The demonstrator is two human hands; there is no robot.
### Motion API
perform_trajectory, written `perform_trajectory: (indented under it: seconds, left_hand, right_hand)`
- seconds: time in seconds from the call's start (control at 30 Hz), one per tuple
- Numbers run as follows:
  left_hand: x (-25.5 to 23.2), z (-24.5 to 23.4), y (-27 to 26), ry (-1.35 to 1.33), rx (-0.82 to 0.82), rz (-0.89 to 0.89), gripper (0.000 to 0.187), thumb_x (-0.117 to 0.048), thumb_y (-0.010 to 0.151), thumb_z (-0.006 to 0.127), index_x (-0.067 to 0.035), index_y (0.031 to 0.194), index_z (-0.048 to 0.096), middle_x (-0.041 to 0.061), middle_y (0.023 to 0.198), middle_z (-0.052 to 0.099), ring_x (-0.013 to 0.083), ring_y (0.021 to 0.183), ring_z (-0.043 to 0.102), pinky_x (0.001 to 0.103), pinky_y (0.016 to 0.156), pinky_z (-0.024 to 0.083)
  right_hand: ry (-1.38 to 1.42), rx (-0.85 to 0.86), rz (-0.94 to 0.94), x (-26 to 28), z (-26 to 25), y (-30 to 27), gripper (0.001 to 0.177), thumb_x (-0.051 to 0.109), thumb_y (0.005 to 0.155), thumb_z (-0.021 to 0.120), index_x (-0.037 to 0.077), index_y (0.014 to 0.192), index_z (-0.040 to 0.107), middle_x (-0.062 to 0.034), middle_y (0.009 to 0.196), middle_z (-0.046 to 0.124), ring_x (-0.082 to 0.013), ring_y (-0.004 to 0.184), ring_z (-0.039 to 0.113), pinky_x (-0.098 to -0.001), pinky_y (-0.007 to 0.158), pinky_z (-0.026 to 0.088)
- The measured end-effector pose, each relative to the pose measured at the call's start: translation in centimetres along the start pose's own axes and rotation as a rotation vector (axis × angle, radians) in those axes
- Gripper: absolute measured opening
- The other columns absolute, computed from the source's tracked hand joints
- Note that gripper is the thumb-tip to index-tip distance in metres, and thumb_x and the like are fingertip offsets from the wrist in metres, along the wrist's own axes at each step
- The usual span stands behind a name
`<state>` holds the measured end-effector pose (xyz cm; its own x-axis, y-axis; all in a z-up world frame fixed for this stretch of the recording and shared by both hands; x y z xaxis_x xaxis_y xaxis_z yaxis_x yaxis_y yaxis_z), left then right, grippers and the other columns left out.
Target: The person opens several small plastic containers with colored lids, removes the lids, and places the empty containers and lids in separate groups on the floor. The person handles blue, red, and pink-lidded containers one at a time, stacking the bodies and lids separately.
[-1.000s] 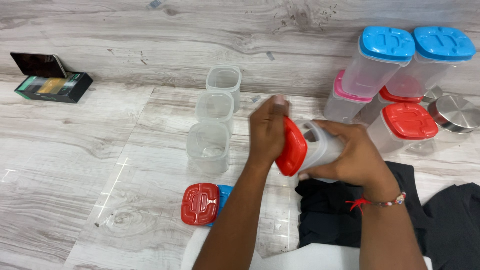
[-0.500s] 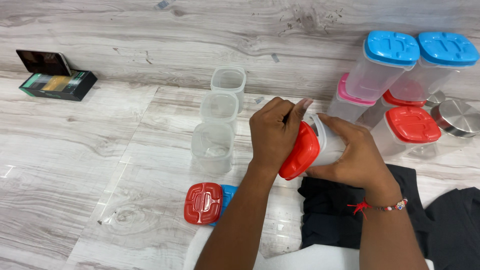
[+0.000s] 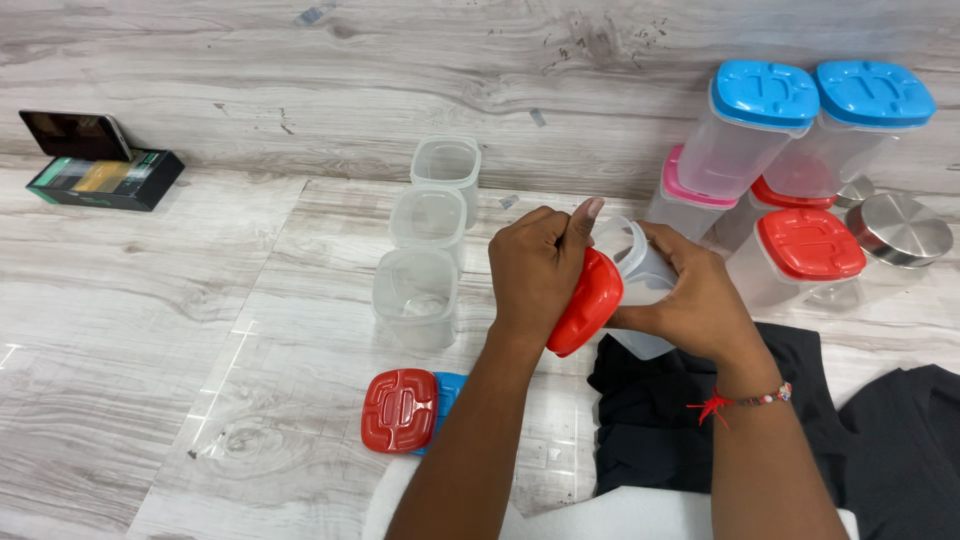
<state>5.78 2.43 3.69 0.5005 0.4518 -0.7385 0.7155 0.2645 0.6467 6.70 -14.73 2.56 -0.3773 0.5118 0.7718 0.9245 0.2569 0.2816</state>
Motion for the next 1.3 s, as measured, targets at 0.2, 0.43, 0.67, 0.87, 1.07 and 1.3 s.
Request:
perform_trajectory:
  seconds: [0.2,0.43,0.67,0.87,1.07,1.3]
  left_hand:
    - [0.4,0.9,0.0,0.065,0.093,0.008,0.045,-0.035,0.094,0.072,-0.002,0.063,0.066,0.005,0.059,0.060,0.0182,0.045,0.052,0.035,0.045,0.041]
    - [0.3,2.9,-0.9,-0.083,0.374,-0.031,0.040,-0.043,0.103,0.064,-0.007,0.118,0.073,0.011,0.118,0.068,0.0244,0.105,0.067,0.035,0.088,0.055]
    - [-1.0,3.2,-1.2,-0.115,0.538,-0.064,0.082,-0.057,0.083,0.072,-0.011,0.149,0.055,0.015,0.137,0.058,0.0299,0.128,0.058,0.040,0.101,0.054]
    - [-2.7,0.4,-1.6,-0.812,0.819,-0.157,0.101,-0.086,0.085,0.050,-0.007,0.150,0.054,0.017,0.143,0.062,0.0298,0.128,0.064,0.043,0.094,0.057]
    - [-3.5,-0.6,-2.9,-1.212,0.744,-0.420,0.092,-0.071,0.104,0.045,0.006,0.153,0.048,0.024,0.144,0.059,0.0340,0.135,0.058,0.050,0.118,0.048]
    - [-4.6,-6.0,-3.8,-1.268,0.799,-0.368,0.080,-0.059,0.108,0.043,0.007,0.154,0.043,0.025,0.145,0.055,0.0387,0.135,0.056,0.057,0.111,0.051]
  right_hand:
    - [-0.035,-0.023,0.099,-1.0,-0.6,0.2,0.092,0.020,0.047,0.096,0.001,0.131,0.064,-0.0132,0.117,0.075,-0.0222,0.105,0.074,-0.0361,0.092,0.056]
    - [-0.058,-0.192,0.181,-2.4,-2.3,0.1,0.081,0.023,0.058,0.096,-0.001,0.129,0.064,-0.0143,0.117,0.074,-0.0217,0.104,0.073,-0.0354,0.090,0.056]
    - [0.107,-0.354,-0.067,-2.5,-3.0,0.1,0.072,0.012,0.067,0.088,-0.001,0.132,0.062,-0.0113,0.122,0.073,-0.0204,0.111,0.070,-0.0337,0.095,0.056]
    - [0.338,-0.414,-0.031,-3.2,-3.7,0.0,0.055,0.012,0.081,0.086,0.003,0.129,0.061,-0.0063,0.120,0.072,-0.0156,0.109,0.072,-0.0323,0.094,0.059]
    - [0.378,-0.355,-0.070,-3.1,-2.8,0.2,0.057,0.012,0.078,0.080,0.003,0.131,0.061,-0.0071,0.121,0.072,-0.0173,0.108,0.071,-0.0328,0.091,0.059]
    - [0.288,-0.329,-0.031,-3.0,-2.1,0.3,0.068,0.022,0.074,0.092,0.002,0.131,0.060,-0.0092,0.123,0.071,-0.0195,0.113,0.070,-0.0338,0.095,0.058]
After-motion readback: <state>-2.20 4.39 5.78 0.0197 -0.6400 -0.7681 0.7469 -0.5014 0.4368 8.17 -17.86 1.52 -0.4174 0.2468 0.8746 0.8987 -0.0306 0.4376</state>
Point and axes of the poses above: each hand's wrist, its own y-axis towards the middle knuckle, its own z-axis out of the palm, x = y × z, the point moved 7 cm from there along y, towards the middle knuckle
